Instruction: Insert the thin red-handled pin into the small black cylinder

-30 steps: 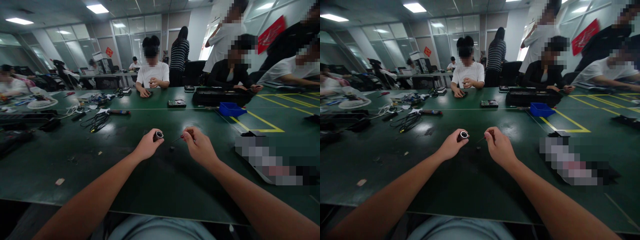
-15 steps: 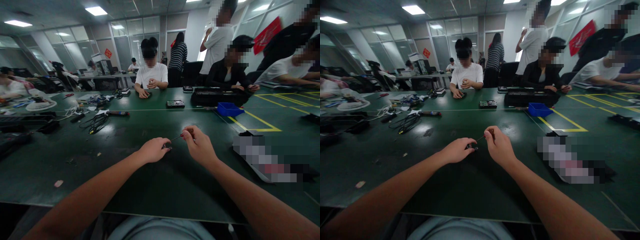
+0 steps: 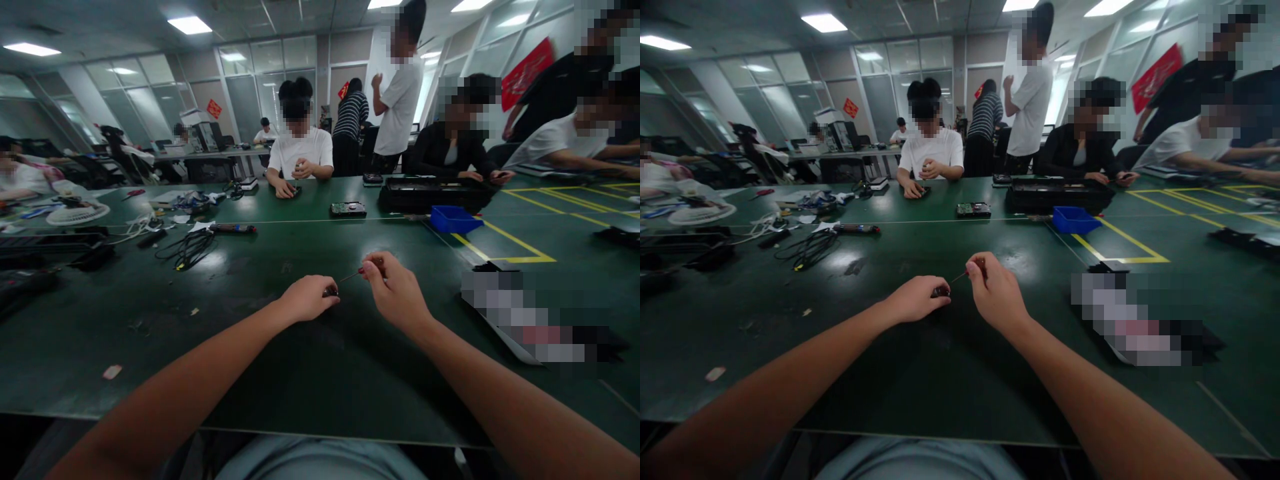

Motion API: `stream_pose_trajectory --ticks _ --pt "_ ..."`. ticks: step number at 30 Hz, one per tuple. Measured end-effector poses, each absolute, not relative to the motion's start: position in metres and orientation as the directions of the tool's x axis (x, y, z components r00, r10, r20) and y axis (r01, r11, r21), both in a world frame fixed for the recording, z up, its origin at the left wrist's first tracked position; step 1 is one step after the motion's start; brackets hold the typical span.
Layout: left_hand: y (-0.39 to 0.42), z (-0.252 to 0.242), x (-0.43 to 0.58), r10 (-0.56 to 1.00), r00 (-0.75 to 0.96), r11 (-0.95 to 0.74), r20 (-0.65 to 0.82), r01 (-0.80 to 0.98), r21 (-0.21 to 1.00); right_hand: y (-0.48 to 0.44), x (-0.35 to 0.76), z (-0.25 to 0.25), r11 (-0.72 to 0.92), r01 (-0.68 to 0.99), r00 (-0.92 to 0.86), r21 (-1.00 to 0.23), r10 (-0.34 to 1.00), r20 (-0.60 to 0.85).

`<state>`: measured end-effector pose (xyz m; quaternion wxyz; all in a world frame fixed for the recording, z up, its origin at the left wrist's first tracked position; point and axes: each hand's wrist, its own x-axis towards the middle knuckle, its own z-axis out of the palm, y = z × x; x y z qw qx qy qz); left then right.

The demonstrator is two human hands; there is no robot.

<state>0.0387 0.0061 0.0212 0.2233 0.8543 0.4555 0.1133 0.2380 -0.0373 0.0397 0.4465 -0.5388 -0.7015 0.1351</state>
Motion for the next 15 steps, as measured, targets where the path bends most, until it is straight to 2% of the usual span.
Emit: stream_pose_trajectory --ticks 4,6,10,15 --pt "0.015 0.025 0.019 0.875 0.480 -0.269 -0.070 0.600 0.753 -0.037 0.238 0.039 0.386 0.630 -0.028 -0.674 0.879 0.477" --pt "0.020 0.028 0.004 0.904 0.413 -0.139 -0.110 0.527 0.838 -0.037 0.238 0.039 0.388 0.628 -0.028 -0.674 0.877 0.479" --pt "0.031 0.035 -0.032 0.956 0.253 0.048 -0.146 0.355 0.934 -0.038 0.238 0.039 0.376 0.629 -0.036 -0.681 0.889 0.457" --pt "0.036 0.048 -0.089 0.984 0.053 0.172 -0.171 -0.002 0.985 -0.037 0.238 0.037 0.374 0.624 -0.034 -0.686 0.890 0.455"
